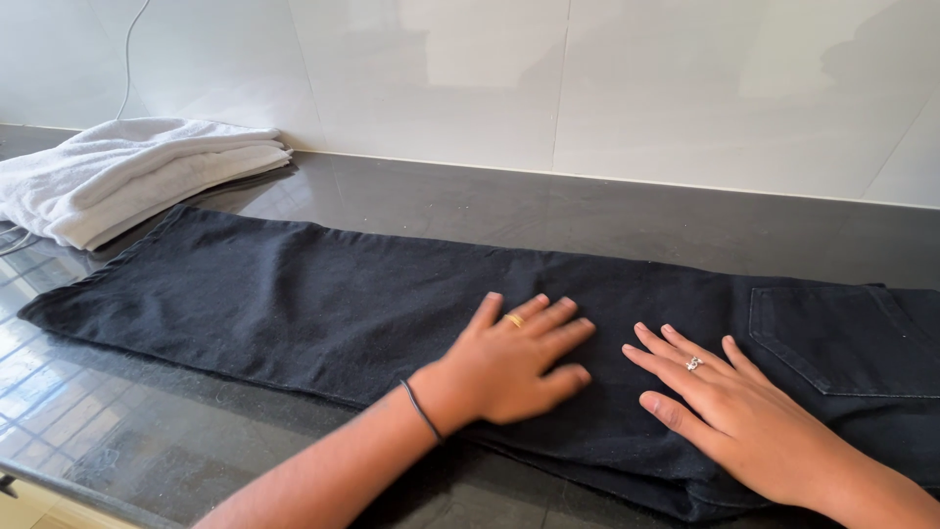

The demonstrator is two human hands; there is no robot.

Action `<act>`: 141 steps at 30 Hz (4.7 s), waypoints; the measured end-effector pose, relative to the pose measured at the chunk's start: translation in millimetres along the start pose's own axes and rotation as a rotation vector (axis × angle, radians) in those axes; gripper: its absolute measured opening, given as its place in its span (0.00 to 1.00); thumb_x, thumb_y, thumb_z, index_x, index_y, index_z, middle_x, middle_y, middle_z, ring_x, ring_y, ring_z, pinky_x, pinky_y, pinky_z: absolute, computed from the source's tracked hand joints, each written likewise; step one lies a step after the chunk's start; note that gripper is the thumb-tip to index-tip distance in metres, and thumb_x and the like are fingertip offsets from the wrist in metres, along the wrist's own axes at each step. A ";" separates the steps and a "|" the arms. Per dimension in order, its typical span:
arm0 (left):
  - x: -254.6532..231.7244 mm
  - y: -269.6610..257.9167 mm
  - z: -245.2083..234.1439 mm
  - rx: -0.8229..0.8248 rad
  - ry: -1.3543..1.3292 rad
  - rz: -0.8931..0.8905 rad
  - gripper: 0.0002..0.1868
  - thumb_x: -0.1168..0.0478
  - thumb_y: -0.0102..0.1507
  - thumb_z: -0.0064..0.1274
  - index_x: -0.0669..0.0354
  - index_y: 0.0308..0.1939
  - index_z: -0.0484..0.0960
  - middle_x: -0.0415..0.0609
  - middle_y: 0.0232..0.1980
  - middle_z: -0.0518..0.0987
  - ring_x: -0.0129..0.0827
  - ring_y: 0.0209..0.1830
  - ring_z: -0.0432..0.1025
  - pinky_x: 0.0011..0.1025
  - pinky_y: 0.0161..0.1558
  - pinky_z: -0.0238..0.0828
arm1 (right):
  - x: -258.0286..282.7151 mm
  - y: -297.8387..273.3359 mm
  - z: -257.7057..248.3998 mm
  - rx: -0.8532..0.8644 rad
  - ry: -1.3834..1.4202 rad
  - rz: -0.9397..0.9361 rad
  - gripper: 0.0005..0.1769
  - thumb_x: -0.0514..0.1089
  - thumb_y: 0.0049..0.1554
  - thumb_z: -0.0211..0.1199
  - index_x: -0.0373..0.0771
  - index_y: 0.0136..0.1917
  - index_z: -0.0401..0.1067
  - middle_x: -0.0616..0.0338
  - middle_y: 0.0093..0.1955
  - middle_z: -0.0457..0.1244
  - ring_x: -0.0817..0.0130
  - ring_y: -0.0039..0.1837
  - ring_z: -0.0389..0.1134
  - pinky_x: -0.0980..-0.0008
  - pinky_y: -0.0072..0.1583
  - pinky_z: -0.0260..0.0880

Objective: Folding a pair of black jeans on a countertop.

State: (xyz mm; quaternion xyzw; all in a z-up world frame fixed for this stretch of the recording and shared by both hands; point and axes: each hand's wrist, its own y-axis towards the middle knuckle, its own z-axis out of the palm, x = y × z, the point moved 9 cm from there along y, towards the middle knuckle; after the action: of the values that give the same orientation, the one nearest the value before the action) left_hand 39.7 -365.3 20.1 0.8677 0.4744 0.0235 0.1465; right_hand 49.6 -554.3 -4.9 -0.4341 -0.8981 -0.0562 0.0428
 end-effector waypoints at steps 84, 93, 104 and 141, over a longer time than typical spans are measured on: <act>-104.3 138.7 80.9 -0.027 -0.037 -0.138 0.48 0.27 0.64 0.33 0.60 0.75 0.60 0.58 0.81 0.51 0.53 0.82 0.42 0.81 0.66 0.26 | -242.9 -67.5 -59.8 -0.217 -0.048 0.365 0.37 0.72 0.58 0.44 0.52 0.72 0.64 0.56 0.79 0.51 0.55 0.80 0.50 0.48 0.75 0.51; -104.6 138.2 80.7 -0.020 -0.021 -0.155 0.49 0.27 0.64 0.33 0.60 0.76 0.58 0.58 0.81 0.51 0.52 0.82 0.42 0.81 0.66 0.27 | -192.7 42.7 -9.5 0.011 -0.145 0.370 0.47 0.75 0.63 0.31 0.45 0.83 0.39 0.48 0.86 0.31 0.47 0.85 0.27 0.37 0.78 0.29; -107.6 136.0 76.8 -0.007 -0.024 -0.118 0.47 0.28 0.65 0.34 0.58 0.76 0.59 0.58 0.81 0.51 0.54 0.81 0.43 0.82 0.65 0.28 | -153.5 46.0 -6.1 -0.009 -0.038 0.137 0.39 0.71 0.62 0.25 0.62 0.83 0.41 0.75 0.87 0.31 0.59 0.86 0.26 0.46 0.80 0.28; 7.6 124.2 57.0 0.042 0.016 -0.415 0.39 0.31 0.65 0.32 0.40 0.77 0.59 0.34 0.83 0.48 0.38 0.84 0.40 0.72 0.73 0.24 | -168.7 -32.7 -62.6 -0.275 -0.134 0.215 0.31 0.70 0.60 0.51 0.54 0.69 0.70 0.69 0.75 0.62 0.65 0.80 0.59 0.65 0.78 0.59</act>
State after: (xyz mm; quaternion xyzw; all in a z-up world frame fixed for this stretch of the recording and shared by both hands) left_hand 155.5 -435.2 -0.7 0.7540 0.6446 -0.0100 0.1262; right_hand 130.2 -713.8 33.8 -0.5323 -0.8311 -0.1443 -0.0711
